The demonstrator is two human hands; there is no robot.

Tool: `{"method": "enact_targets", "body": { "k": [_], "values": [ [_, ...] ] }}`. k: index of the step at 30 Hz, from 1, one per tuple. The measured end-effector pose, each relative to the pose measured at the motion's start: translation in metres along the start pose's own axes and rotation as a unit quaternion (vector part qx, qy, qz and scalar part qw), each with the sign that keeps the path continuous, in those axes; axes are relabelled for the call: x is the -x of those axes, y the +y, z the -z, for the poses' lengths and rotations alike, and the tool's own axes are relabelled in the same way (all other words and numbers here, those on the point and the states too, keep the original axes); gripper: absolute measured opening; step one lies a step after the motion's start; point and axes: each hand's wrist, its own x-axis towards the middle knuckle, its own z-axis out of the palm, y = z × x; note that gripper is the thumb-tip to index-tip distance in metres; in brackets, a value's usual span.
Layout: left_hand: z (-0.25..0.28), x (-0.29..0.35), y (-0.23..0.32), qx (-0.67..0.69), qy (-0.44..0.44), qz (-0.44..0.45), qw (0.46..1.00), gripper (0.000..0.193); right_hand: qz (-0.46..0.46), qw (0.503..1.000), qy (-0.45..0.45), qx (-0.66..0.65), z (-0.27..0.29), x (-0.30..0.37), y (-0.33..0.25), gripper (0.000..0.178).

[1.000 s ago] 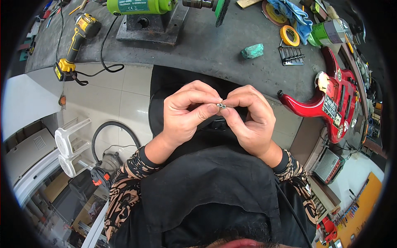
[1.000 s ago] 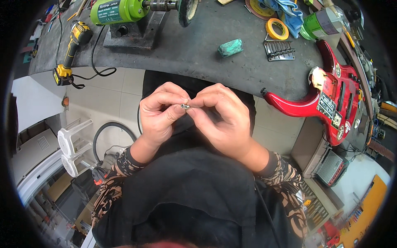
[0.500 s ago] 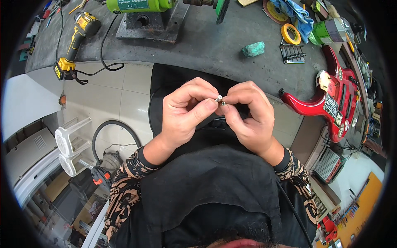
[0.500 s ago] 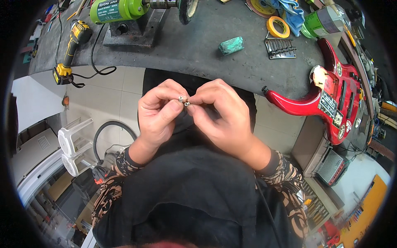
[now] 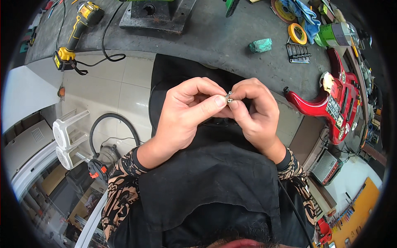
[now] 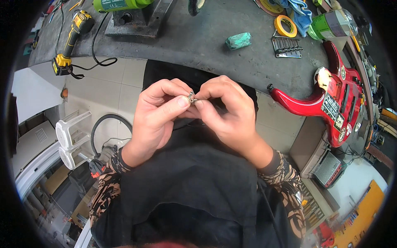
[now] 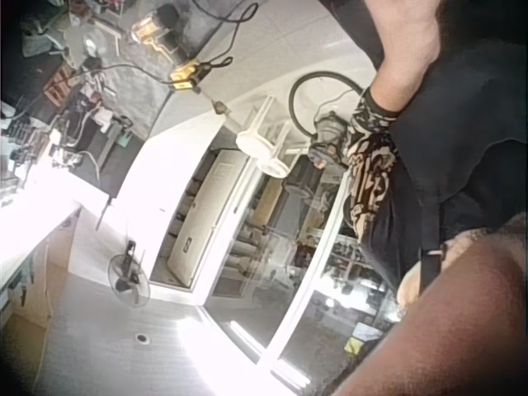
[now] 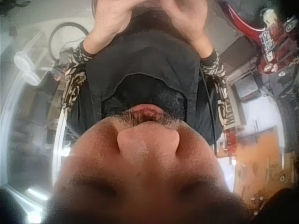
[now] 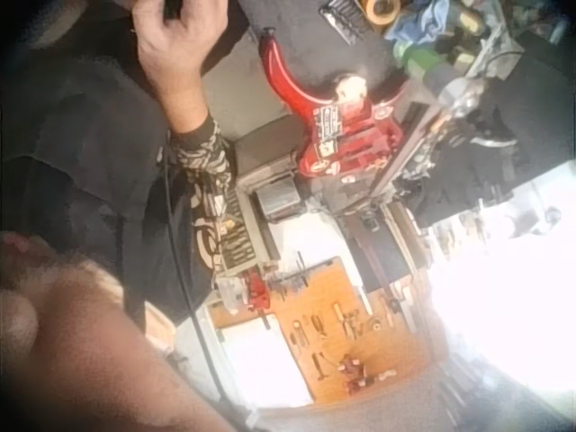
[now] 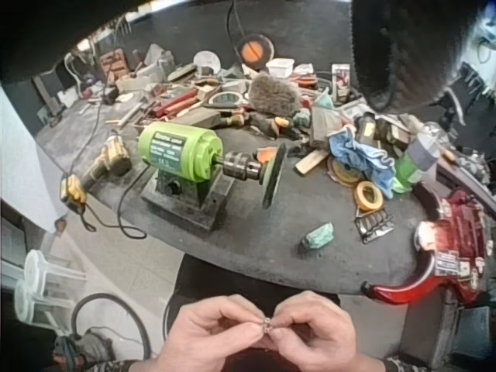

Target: The person uses a power drill to polish a small green object, then wipes the drill chuck with a cloth. They handle a small metal screw and a black electronic component, moving between a workbench and a bathroom area. In the bathroom, they scrub the electronic component with a brush and soap under running water.

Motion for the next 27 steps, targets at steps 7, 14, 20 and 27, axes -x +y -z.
{"method": "enact_targets", "body": {
  "k": [7, 14, 20, 27],
  "values": [
    [0.000, 0.003, -0.006, -0.022, -0.020, -0.049, 0.998, 0.008, -0.124, 0.957, 0.029, -0.260, -0.011, 0.013, 0.004, 0.012],
    [0.002, 0.002, -0.011, -0.028, -0.027, -0.072, 0.997, 0.009, -0.144, 0.947, 0.033, -0.287, -0.013, 0.014, -0.003, 0.011],
    [0.008, -0.002, -0.015, -0.020, -0.048, -0.080, 0.995, 0.009, -0.103, 0.964, 0.035, -0.244, -0.014, 0.013, 0.004, 0.011],
    [0.006, -0.006, -0.017, -0.110, -0.084, -0.123, 0.983, 0.011, -0.114, 0.985, -0.007, -0.132, 0.009, 0.009, -0.018, 0.006]
  ]
}}
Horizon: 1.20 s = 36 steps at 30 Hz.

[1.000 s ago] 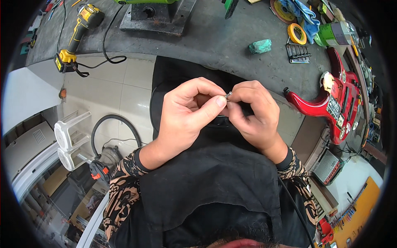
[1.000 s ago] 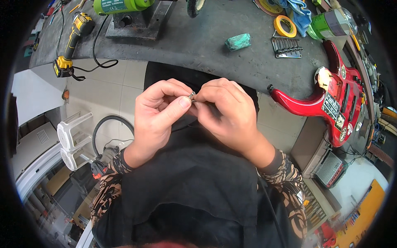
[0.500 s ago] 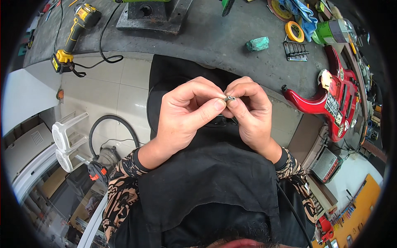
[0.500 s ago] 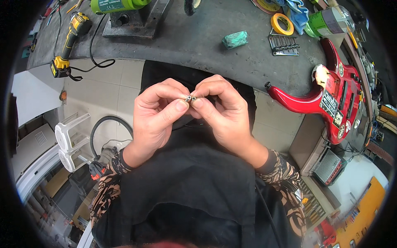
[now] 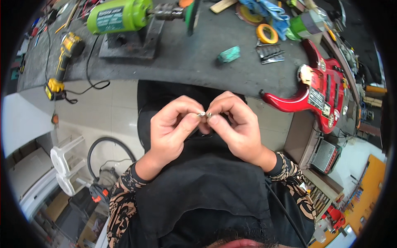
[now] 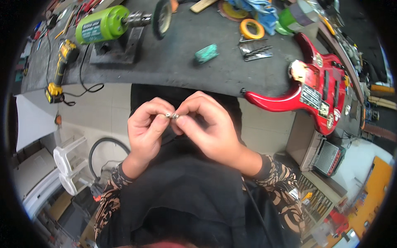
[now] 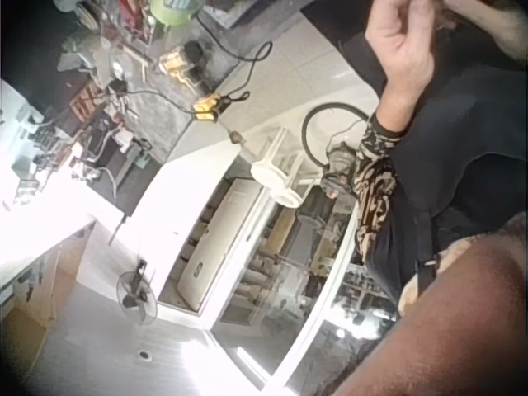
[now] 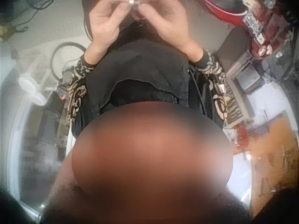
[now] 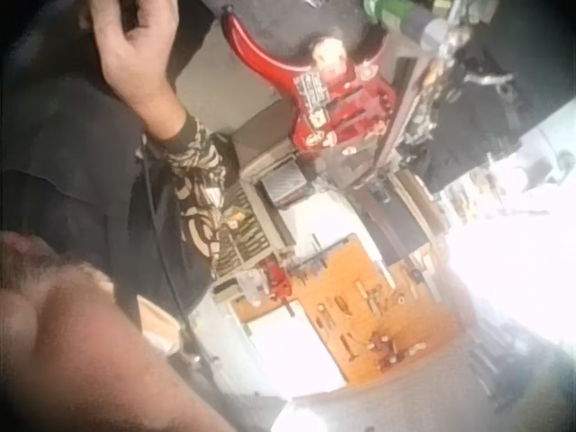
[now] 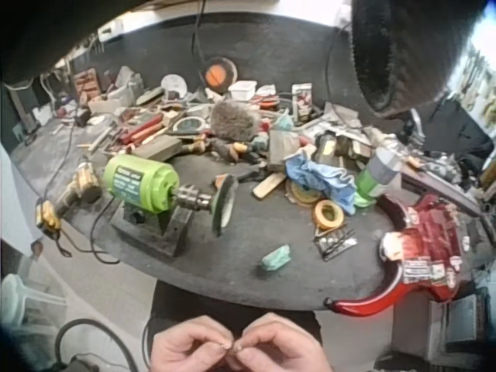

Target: The person uses a power drill to polish a small green object, then wipes the drill chuck with a cloth. They handle a small metal screw and a black electronic component, moving between a workbench and a bathroom area. In the bathroom, they scrub the electronic component with a brush and soap under running water.

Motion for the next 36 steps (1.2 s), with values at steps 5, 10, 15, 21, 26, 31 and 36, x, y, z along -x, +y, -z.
{"method": "enact_targets", "body": {
  "k": [5, 10, 15, 21, 26, 31, 36],
  "values": [
    [-0.010, -0.008, -0.006, -0.115, -0.001, -0.014, 0.993, 0.006, -0.008, 0.980, 0.032, 0.198, 0.044, -0.006, -0.054, 0.012],
    [-0.032, -0.041, -0.009, -0.185, -0.023, -0.051, 0.981, 0.005, 0.016, 0.926, 0.133, 0.353, 0.094, -0.025, -0.068, 0.010],
    [-0.060, -0.062, -0.014, 0.056, 0.007, 0.059, 0.997, 0.011, -0.085, 0.974, 0.100, 0.185, 0.093, -0.020, -0.075, 0.013],
    [-0.082, -0.074, -0.033, 0.142, 0.002, -0.066, 0.988, 0.010, 0.027, 0.990, 0.125, 0.064, 0.062, -0.015, -0.052, 0.011],
    [-0.081, -0.072, -0.035, 0.121, -0.001, -0.104, 0.987, 0.012, 0.083, 0.984, 0.147, 0.058, 0.056, -0.010, -0.044, 0.015],
    [-0.085, -0.068, -0.026, 0.148, -0.016, -0.027, 0.988, 0.011, 0.083, 0.985, 0.128, 0.081, 0.068, -0.004, -0.043, 0.016],
    [-0.084, -0.062, -0.016, 0.135, -0.031, 0.119, 0.983, 0.014, 0.000, 0.992, 0.078, 0.095, 0.083, 0.001, -0.061, 0.015]
  ]
}}
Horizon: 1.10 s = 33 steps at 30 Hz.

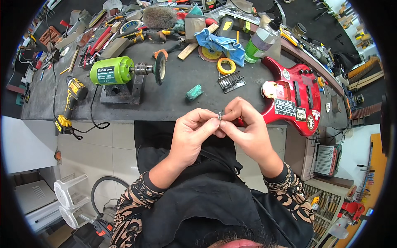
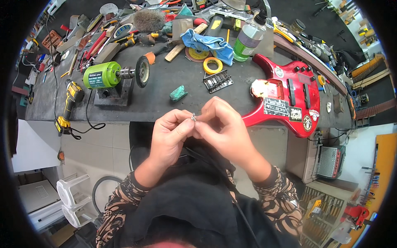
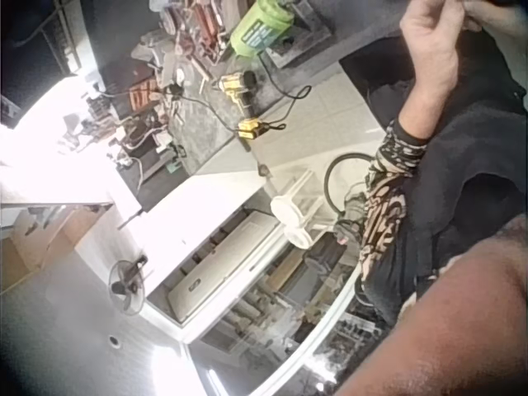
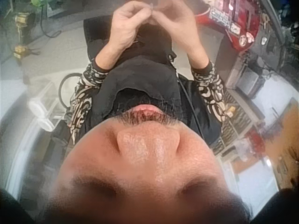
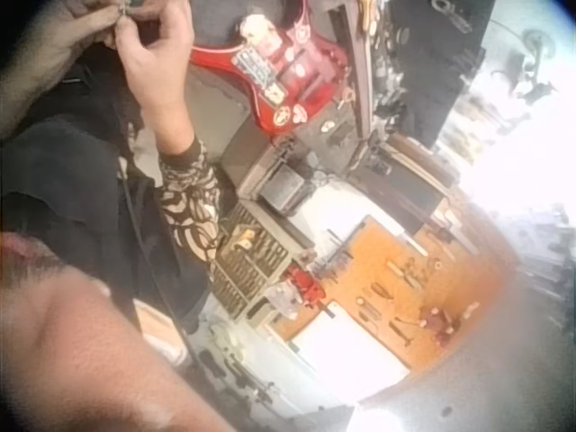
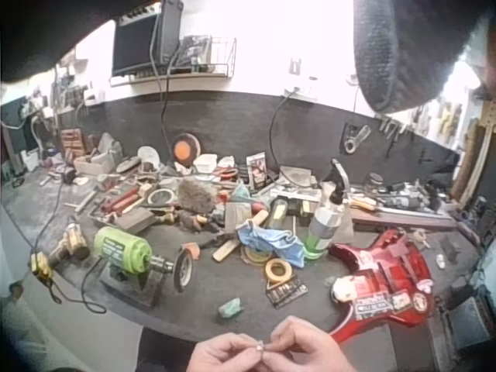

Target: The person uses a power drill to polish a small green object, then wipes the drill chuck with a cloth. They handle a small metal screw and a black electronic component, moving between a workbench and a bathroom area. In the bathroom, they scrub the electronic component with a brush and soap under running water.

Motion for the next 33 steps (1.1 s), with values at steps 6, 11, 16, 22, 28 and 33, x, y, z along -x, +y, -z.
{"method": "enact_targets", "body": {
  "k": [6, 11, 16, 22, 28, 33],
  "values": [
    [0.000, -0.021, 0.016, -0.024, -0.054, 0.095, 0.994, 0.014, -0.128, 0.987, -0.100, 0.003, 0.034, -0.017, -0.009, 0.022],
    [-0.020, -0.079, 0.032, -0.643, 0.047, -0.277, 0.712, 0.010, 0.136, 0.872, -0.057, 0.466, 0.084, -0.071, 0.009, 0.038],
    [-0.001, -0.131, 0.019, -0.850, 0.067, -0.220, 0.473, 0.009, 0.133, 0.813, -0.175, 0.539, 0.087, -0.091, 0.029, 0.056],
    [0.002, -0.144, 0.014, -0.872, 0.053, -0.167, 0.457, 0.010, 0.146, 0.812, -0.190, 0.533, 0.085, -0.105, 0.034, 0.056],
    [-0.005, -0.084, 0.023, -0.719, 0.050, -0.390, 0.573, 0.009, 0.229, 0.780, -0.168, 0.558, 0.091, -0.091, 0.028, 0.047],
    [-0.004, -0.014, 0.018, -0.538, 0.040, -0.321, 0.779, 0.015, 0.168, 0.894, -0.067, 0.410, 0.084, -0.079, 0.011, 0.055]
  ]
}}
